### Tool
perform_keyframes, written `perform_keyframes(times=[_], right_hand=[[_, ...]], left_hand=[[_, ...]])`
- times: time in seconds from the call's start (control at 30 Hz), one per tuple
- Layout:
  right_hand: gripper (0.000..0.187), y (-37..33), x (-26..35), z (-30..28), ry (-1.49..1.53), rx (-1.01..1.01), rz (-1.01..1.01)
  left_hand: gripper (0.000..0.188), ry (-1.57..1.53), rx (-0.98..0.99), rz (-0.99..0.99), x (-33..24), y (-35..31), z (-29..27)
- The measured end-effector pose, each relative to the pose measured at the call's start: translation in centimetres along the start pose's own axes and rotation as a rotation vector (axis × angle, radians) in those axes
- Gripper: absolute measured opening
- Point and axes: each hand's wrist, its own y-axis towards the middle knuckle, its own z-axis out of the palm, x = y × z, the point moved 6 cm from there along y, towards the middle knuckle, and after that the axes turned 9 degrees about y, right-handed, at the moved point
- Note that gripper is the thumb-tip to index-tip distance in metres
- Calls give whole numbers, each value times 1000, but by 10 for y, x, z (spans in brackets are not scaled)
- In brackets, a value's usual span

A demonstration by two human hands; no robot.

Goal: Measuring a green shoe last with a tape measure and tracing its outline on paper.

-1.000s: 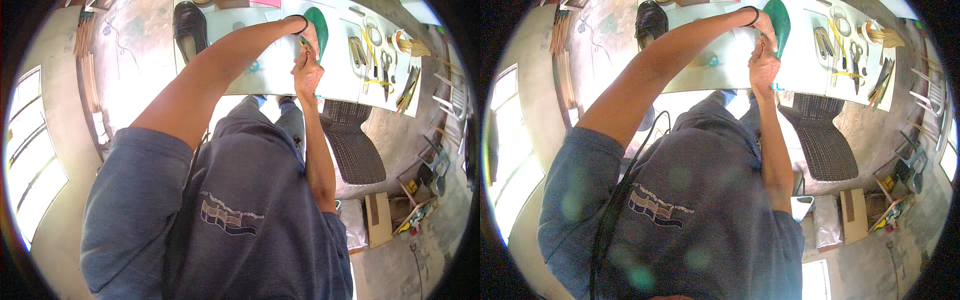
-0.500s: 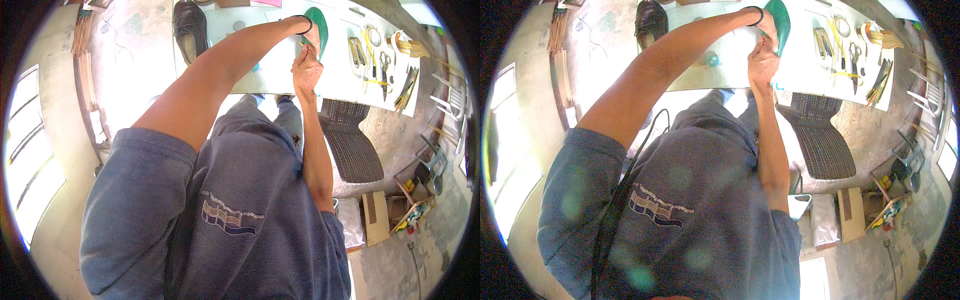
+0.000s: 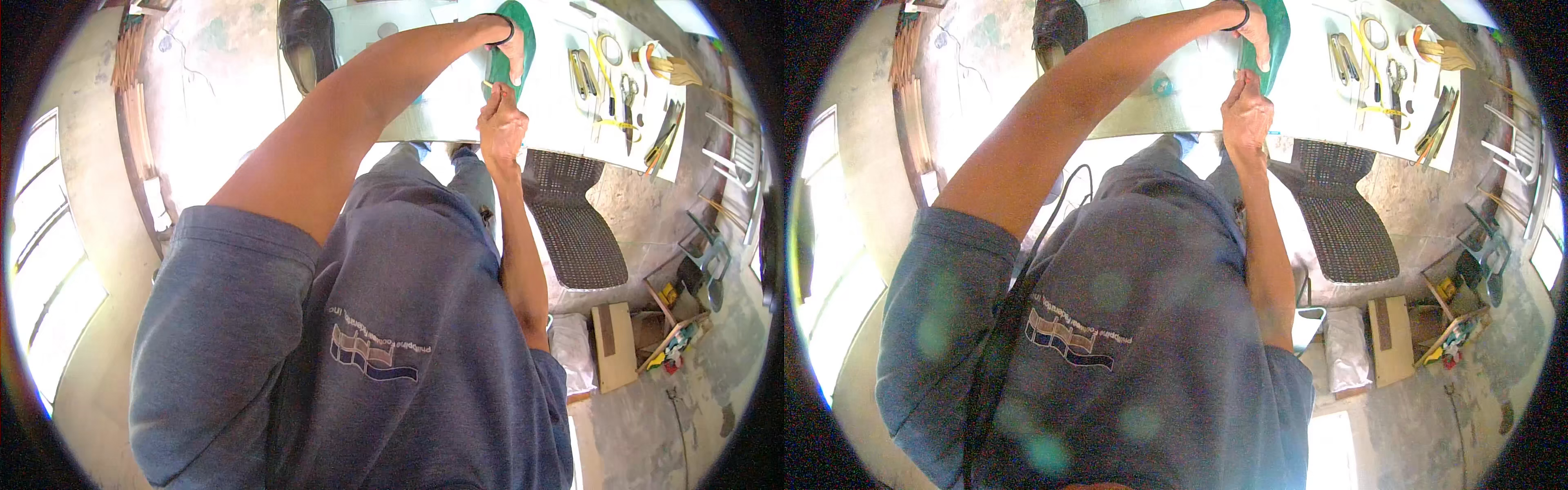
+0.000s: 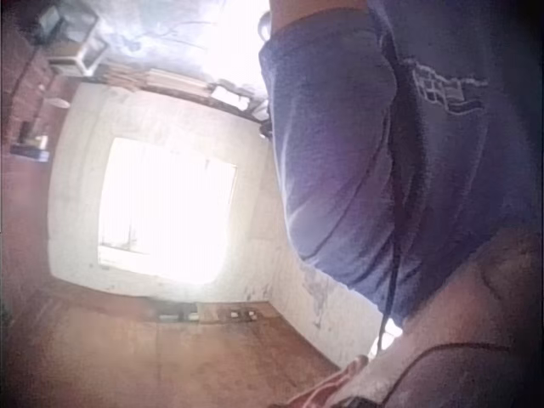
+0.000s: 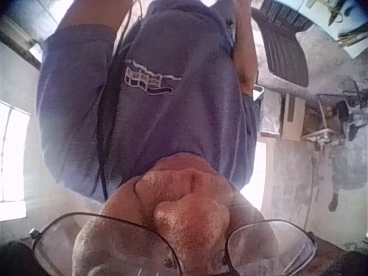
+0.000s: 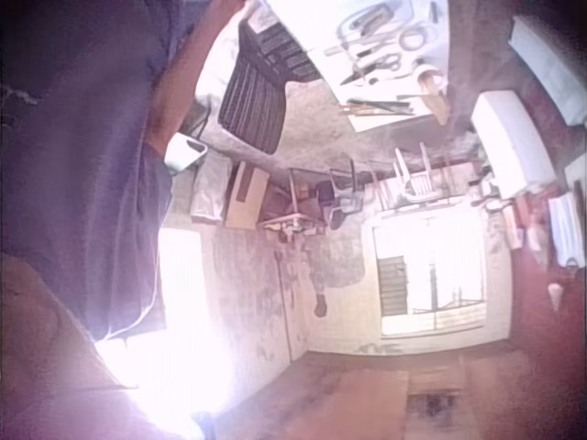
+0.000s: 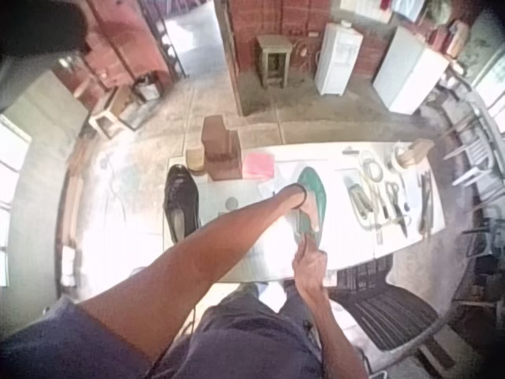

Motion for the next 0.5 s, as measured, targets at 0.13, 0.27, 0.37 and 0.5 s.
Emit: perform_keyframes(times=[0.13,0.27,0.37,0.5], right_hand=[[12,-12,12,-9,-13,-38,-152],[11,-17,4,-10,-63,-6,-135],[11,-21,4,-13,-32,-16,-158],[16,-29,1,-19,-46,3,-151]], left_hand=[[72,4,-68,-56,2,-3,2],[76,-21,-100,-79,7,-3,3],[82,-36,-116,-85,10,-4,4],[84,-23,-93,-58,7,-14,2]])
